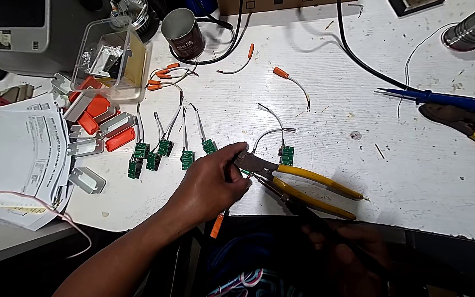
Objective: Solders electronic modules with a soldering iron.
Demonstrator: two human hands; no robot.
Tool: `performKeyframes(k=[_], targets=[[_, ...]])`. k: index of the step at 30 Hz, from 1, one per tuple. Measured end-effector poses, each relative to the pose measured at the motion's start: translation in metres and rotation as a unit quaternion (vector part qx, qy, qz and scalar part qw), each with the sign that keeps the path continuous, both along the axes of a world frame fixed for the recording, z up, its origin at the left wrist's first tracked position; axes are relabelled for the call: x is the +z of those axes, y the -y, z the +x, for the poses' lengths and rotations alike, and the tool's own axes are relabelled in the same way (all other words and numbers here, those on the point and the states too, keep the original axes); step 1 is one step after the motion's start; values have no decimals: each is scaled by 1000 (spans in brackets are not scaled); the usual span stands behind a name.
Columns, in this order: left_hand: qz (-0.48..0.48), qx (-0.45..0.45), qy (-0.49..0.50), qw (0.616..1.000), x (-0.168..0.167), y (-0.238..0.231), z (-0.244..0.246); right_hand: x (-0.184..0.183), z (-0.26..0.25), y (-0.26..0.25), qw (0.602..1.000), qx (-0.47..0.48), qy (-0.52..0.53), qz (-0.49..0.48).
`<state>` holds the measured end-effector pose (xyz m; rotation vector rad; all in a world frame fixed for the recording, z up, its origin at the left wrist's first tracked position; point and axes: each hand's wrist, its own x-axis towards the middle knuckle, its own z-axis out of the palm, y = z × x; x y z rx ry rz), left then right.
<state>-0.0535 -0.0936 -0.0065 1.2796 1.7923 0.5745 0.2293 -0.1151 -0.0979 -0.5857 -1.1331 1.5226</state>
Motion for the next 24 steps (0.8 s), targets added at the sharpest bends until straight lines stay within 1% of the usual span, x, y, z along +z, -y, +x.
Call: performKeyframes(k=[14,24], targets=[[0,-1,14,1000,0,0,0,1,0,0,1000,5,3,-1],[-3,-8,5,1000,0,-1,-1,1,2,0,1000,-3,-1,1]])
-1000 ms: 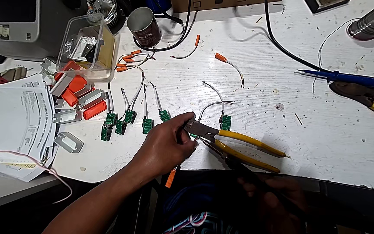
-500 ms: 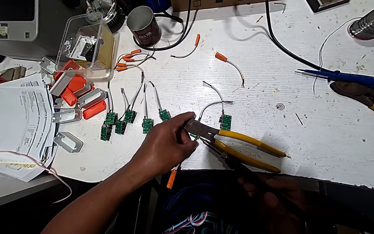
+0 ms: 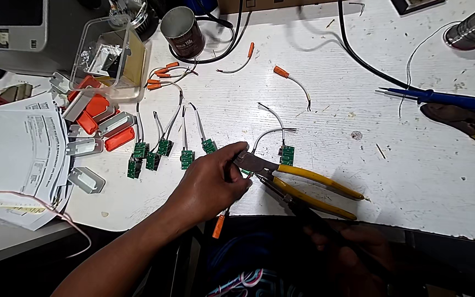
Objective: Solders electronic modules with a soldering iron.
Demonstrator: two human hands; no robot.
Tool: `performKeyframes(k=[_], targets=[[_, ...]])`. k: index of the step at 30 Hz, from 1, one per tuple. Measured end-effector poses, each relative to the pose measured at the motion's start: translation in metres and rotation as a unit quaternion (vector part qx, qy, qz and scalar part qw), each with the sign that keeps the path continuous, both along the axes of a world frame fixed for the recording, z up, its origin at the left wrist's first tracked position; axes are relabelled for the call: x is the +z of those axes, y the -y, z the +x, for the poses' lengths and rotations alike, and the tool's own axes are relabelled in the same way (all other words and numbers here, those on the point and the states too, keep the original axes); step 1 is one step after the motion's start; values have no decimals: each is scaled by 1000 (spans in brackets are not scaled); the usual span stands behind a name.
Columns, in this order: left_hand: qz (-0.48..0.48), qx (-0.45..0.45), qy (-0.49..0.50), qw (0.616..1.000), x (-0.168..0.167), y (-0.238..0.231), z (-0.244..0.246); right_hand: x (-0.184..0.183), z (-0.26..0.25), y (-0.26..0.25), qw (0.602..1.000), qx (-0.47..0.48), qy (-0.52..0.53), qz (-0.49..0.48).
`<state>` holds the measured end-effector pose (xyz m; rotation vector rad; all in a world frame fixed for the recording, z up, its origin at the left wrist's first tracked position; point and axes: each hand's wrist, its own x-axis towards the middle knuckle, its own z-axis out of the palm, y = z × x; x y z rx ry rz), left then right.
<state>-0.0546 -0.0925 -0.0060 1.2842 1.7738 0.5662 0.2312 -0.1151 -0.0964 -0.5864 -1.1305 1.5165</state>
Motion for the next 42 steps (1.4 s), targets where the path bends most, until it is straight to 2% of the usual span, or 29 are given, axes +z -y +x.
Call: performKeyframes(k=[22,29,34,42], targets=[[8,-1,2,1000,0,0,0,23,17,-10,999,-4,-26,23],[28,4,13,1000,-4,7,0,43,20,-33,984,-36,88,147],[20,15,10,1000,-3,8,-1,42,18,-47,951,-50,184,243],[25,29,-9,999,0,9,1,42,14,-50,932,-57,230,274]])
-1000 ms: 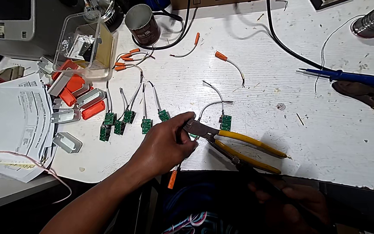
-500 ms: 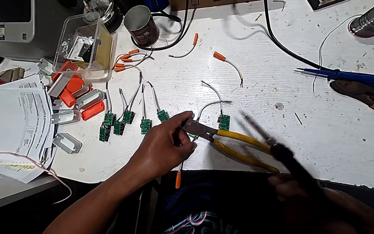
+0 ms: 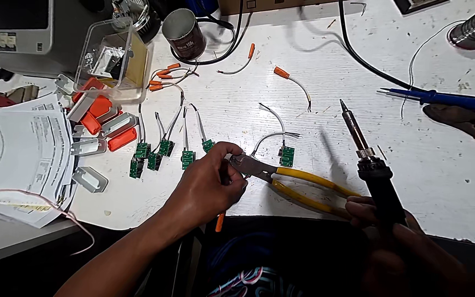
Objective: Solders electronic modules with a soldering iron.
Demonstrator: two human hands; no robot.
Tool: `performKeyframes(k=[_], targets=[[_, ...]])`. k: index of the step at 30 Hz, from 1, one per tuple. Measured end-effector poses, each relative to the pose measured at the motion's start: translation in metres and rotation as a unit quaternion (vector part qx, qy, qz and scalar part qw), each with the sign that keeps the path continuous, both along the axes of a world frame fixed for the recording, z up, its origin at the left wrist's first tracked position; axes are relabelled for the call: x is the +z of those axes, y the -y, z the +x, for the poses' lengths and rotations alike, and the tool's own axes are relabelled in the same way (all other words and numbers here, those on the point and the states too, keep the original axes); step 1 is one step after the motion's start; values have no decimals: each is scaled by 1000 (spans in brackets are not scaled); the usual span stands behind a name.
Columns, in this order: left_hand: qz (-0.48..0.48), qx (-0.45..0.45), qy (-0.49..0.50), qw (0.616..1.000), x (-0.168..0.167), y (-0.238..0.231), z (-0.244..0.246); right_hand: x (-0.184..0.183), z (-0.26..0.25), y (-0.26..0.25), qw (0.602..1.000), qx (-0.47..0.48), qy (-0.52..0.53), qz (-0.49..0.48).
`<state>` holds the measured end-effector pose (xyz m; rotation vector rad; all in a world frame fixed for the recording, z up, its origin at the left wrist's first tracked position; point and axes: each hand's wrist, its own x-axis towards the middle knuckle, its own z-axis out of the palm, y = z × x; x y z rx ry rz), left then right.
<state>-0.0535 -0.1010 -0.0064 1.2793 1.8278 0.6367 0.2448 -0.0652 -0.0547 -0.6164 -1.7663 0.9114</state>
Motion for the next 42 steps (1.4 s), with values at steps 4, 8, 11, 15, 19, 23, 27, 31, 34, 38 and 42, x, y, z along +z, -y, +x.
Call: performKeyframes(k=[4,8,11,15,19,23,27,31,34,38,42], targets=[[-12,-4,-11,1000,1,-2,0,-9,-3,2,998,-20,57,32],[-22,-13,-27,999,3,-4,-1,-18,-15,0,983,-75,147,82],[-29,-23,-34,999,5,-6,-1,-23,-24,-5,970,-106,200,90],[-27,-27,-32,999,4,-8,-2,-22,-28,-14,967,-98,216,96],[-33,-21,-30,999,3,-8,-2,-19,-27,-21,966,-82,222,102],[-22,-16,-12,1000,1,-6,-1,-18,-26,-33,967,-65,223,103],[-7,-20,-7,1000,-2,-2,0,-15,-28,-40,965,-68,228,106],[16,-31,-23,999,-5,8,-1,-16,-27,-42,964,-74,231,107],[57,-64,-23,996,-8,14,-6,-15,-27,-42,963,-77,235,105],[129,-156,-13,979,-14,17,-16,-15,-26,-43,964,-75,235,102],[168,-216,25,962,-19,17,-27,-14,-26,-44,965,-66,231,102]])
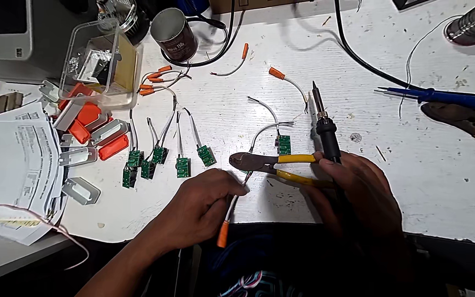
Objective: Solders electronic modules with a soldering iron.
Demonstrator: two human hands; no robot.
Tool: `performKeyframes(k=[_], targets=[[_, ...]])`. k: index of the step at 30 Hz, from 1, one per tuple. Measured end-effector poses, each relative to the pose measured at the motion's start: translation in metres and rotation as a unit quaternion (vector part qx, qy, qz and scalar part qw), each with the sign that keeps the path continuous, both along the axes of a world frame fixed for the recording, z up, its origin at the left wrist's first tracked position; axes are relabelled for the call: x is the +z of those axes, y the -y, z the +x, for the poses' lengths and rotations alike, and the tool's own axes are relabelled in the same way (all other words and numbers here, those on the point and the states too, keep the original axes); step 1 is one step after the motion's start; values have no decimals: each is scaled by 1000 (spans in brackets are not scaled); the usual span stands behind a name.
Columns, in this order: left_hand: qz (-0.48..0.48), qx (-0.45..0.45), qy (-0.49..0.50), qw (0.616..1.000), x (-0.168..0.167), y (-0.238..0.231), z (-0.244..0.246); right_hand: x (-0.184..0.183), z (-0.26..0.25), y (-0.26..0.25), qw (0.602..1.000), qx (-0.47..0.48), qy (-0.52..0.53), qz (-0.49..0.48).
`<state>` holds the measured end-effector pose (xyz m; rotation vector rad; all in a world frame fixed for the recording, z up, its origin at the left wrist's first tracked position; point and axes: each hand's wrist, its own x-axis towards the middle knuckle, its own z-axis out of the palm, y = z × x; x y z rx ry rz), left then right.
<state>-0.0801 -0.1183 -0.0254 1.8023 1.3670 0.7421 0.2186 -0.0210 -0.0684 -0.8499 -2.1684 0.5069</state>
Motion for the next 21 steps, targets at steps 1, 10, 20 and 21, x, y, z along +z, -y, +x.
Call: performKeyframes(k=[1,10,20,21], targets=[[12,-12,10,1000,-2,0,-1,1,0,0,1000,0,2,-3],[181,-32,-66,981,-24,1,3,3,1,-7,999,31,20,-23],[247,-31,-111,962,-27,1,-2,1,2,-7,999,32,24,-20],[261,-29,-121,957,-28,0,-2,1,2,-7,999,33,23,-21]])
